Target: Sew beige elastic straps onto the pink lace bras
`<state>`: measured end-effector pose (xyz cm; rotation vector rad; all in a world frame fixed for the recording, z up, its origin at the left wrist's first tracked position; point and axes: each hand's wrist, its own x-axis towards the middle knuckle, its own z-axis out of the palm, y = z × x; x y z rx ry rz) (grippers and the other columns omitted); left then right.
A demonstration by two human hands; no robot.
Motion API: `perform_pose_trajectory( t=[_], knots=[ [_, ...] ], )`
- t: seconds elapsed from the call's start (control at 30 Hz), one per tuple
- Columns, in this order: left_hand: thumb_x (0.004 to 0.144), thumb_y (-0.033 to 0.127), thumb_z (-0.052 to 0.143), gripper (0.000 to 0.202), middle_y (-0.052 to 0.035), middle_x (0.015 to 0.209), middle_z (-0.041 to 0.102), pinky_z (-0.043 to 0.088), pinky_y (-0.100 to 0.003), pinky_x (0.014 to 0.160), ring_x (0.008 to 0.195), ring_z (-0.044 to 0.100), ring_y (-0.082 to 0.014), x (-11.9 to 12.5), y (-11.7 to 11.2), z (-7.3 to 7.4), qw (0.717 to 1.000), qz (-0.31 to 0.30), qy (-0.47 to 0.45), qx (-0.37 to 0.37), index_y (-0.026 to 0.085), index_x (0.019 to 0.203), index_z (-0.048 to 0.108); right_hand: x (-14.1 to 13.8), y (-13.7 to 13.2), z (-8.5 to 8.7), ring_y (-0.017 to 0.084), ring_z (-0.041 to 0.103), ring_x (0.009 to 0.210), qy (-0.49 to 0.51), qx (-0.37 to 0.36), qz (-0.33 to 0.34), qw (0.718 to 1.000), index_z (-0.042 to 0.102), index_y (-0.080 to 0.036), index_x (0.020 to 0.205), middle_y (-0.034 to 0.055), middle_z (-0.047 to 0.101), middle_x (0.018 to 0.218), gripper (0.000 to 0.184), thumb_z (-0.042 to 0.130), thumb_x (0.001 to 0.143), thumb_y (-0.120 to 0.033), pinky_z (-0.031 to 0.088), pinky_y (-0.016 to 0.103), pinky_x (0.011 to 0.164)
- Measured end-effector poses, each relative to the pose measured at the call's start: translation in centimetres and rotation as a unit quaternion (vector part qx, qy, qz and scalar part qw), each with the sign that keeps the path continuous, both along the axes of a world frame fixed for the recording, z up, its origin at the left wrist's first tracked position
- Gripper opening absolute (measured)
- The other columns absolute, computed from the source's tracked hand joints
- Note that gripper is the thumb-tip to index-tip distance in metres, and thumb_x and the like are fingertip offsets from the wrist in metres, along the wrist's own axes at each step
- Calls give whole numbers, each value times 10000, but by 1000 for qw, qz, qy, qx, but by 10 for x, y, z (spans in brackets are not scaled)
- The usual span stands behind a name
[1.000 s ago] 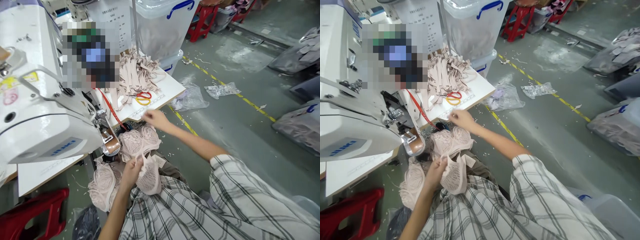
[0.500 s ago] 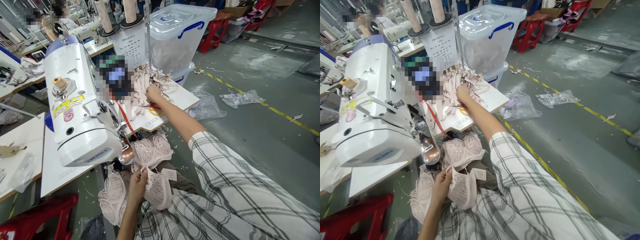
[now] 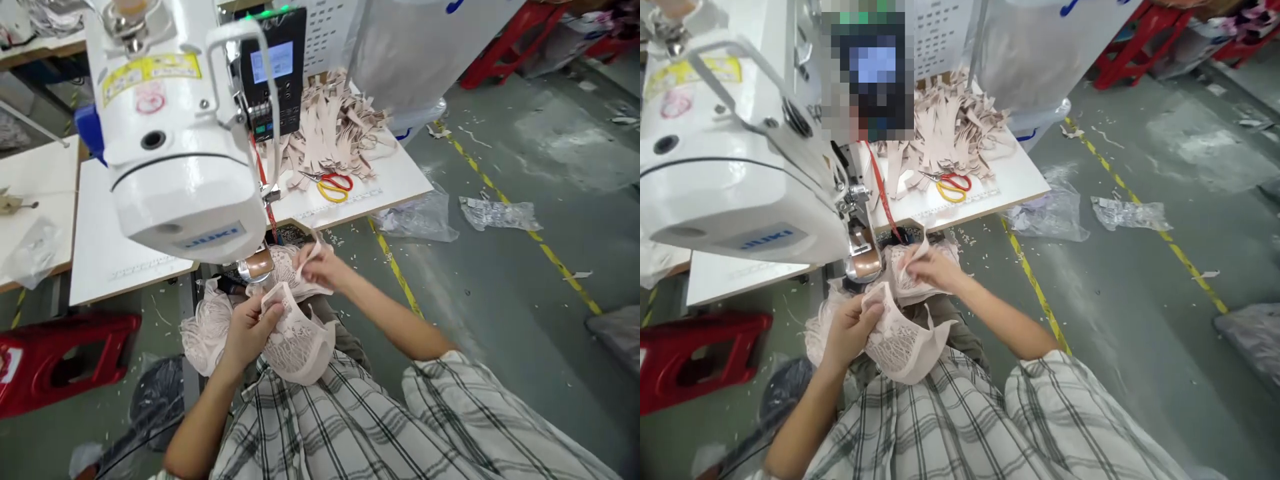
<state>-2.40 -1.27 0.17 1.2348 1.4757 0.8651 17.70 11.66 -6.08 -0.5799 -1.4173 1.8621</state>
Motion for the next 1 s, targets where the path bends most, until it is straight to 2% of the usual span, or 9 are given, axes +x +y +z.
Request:
perform_pose_trajectory(
  t=[0.13,0.27,0.37,0.5,0.6,0.7,0.8,0.9,1.0],
  knots=[
    [912,471,583,354,-27,854,676,445,-254,673,766,585,-171,0,0,14,998,-46,-4,-37,186,1095,683,-18,-61,3,120,582,807,-7,41,36,998,681,-173,842,32,586,933,133,693,862,-304,492,257,715],
    [897,532,586,392,11,647,582,387,-229,568,590,504,-123,-3,1,11,985,-98,-22,-144,158,792,639,-19,-68,0,130,548,799,-6,27,-16,1000,700,-190,849,25,557,881,98,704,851,-287,455,252,698],
    [893,539,587,432,17,606,543,370,-228,557,567,482,-114,-3,0,5,983,-100,-44,-150,162,683,564,-16,-72,-10,132,574,824,33,-119,26,992,683,-209,925,19,599,912,190,758,804,-335,477,256,735],
    [924,502,558,410,26,618,513,340,-224,555,585,456,-108,1,-4,3,993,-87,10,-77,173,684,522,-15,-85,-17,141,614,781,42,-367,202,907,652,-197,1028,16,638,856,541,750,721,-633,523,292,765],
    [942,478,537,395,28,614,516,340,-227,564,587,459,-110,4,-6,5,991,-113,49,-59,175,690,524,-18,-86,-10,85,514,588,45,-413,153,897,648,-179,877,-50,519,628,496,726,742,-649,486,227,624],
    [949,463,526,377,31,614,526,336,-225,563,582,459,-108,6,-7,6,989,-119,63,-52,176,704,532,-16,-71,1,46,402,506,23,-380,40,924,685,-169,860,-88,427,549,310,770,790,-459,384,171,524],
    [948,455,523,401,43,579,465,297,-223,538,556,414,-97,5,-6,5,990,-95,97,-29,180,661,470,-6,-50,12,58,519,625,-4,-316,-44,948,744,-180,857,-34,611,710,294,818,731,-436,453,195,636],
    [946,441,523,402,52,554,407,267,-226,523,534,379,-91,4,-5,1,987,-89,132,-7,183,649,441,2,-40,26,122,635,876,-31,-234,35,971,768,-180,791,46,699,1074,282,804,735,-455,502,266,827],
    [946,378,513,348,59,540,395,252,-230,517,514,366,-89,5,-6,-2,983,-104,153,11,185,663,453,-1,-42,43,167,662,1005,-78,-124,127,981,787,-207,890,54,716,1121,254,709,842,-444,500,297,903]
  ],
)
